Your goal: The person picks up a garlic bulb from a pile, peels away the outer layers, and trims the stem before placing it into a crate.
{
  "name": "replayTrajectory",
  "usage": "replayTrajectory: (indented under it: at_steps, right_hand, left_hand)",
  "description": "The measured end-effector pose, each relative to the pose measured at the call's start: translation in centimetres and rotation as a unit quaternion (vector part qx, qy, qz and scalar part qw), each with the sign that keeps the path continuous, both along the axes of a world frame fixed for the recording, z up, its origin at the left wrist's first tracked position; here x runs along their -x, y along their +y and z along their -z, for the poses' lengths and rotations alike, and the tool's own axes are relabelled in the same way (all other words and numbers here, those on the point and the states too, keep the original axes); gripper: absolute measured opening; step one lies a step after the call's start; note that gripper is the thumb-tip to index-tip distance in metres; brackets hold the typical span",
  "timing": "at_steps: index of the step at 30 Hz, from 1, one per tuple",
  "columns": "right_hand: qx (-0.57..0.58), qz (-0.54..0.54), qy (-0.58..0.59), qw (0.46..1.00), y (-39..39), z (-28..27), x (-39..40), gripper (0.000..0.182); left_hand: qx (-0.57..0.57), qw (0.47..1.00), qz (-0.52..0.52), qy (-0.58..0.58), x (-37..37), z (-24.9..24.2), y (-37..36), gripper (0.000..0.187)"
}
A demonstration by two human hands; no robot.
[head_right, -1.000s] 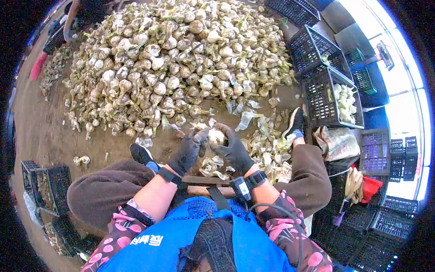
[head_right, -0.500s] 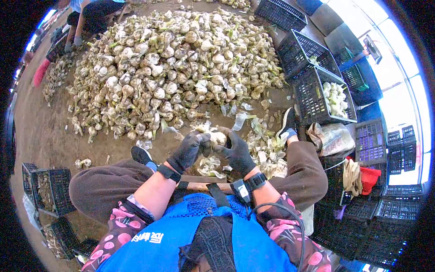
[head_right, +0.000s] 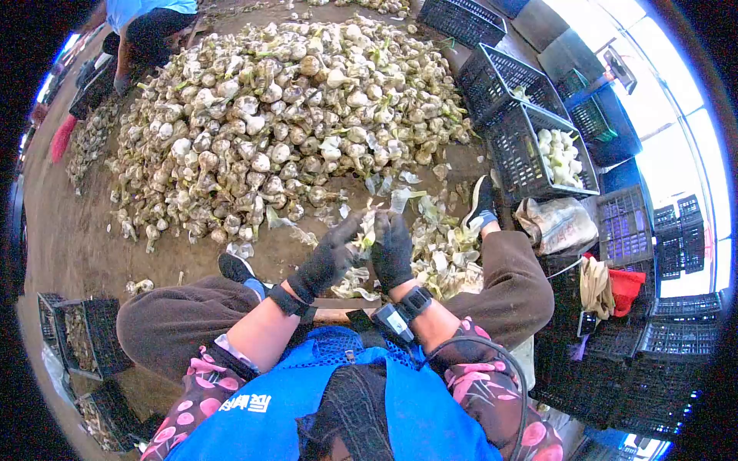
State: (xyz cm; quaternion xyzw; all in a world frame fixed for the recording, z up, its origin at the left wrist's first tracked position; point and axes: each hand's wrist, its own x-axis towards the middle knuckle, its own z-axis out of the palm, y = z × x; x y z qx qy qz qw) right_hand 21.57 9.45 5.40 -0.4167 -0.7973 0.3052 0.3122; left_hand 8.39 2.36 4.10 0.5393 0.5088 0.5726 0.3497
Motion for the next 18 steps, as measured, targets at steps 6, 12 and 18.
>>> replayTrajectory:
  at_steps: [6,12,18]
  right_hand:
    - [0.299,-0.119,0.194,0.927,-0.1,-0.5,-0.8,0.033]
    - [0.443,-0.122,0.225,0.859,-1.5,-2.9,-1.3,0.033]
    - [0.351,-0.07,0.162,0.92,0.4,-4.7,-1.6,0.027]
  left_hand:
    - [0.12,0.913,0.021,-0.388,1.1,0.1,-0.7,0.032]
    - [0.162,0.973,-0.137,0.097,2.1,2.7,-0.7,0.024]
    - [0.196,0.926,0.064,0.315,0.9,6.0,-1.9,0.067]
